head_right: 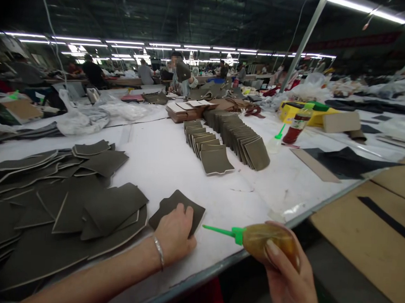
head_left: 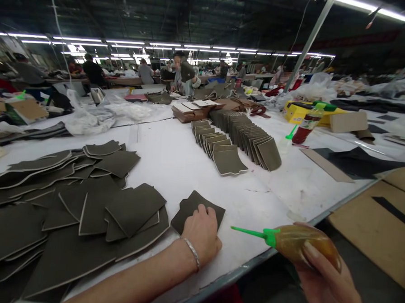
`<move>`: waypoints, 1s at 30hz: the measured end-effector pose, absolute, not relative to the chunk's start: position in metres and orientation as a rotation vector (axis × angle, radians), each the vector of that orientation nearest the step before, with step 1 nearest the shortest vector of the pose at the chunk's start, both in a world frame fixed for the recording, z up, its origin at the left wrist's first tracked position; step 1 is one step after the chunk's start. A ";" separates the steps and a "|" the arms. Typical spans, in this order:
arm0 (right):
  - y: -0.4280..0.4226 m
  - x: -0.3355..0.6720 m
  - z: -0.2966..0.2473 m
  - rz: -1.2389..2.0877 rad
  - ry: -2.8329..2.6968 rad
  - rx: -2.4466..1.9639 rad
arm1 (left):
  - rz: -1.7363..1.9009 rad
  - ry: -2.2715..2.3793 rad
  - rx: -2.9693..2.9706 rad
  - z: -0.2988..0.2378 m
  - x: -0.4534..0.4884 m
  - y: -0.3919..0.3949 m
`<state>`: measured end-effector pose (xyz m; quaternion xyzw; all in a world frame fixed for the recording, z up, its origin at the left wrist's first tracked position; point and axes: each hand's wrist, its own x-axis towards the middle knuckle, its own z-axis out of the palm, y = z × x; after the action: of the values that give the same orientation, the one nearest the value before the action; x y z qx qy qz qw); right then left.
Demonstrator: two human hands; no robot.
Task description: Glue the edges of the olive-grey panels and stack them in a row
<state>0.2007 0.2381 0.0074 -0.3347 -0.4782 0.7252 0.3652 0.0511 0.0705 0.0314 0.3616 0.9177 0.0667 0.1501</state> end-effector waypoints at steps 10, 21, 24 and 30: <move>0.236 0.200 0.002 1.502 -1.696 -0.666 | 0.112 2.625 1.349 0.034 0.037 0.067; 0.234 0.182 0.011 0.831 -2.247 -0.417 | 0.223 2.458 1.448 0.035 0.013 0.059; 0.234 0.178 0.013 0.763 -2.292 -0.361 | 0.188 2.477 1.460 0.032 0.014 0.060; 0.234 0.180 0.013 0.713 -2.348 -0.335 | 0.181 2.478 1.440 0.031 0.014 0.062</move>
<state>0.1798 0.2341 0.0127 -0.1280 -0.8961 0.2721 0.3263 0.0139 0.0616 0.0311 0.4969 0.8551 0.0626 0.1345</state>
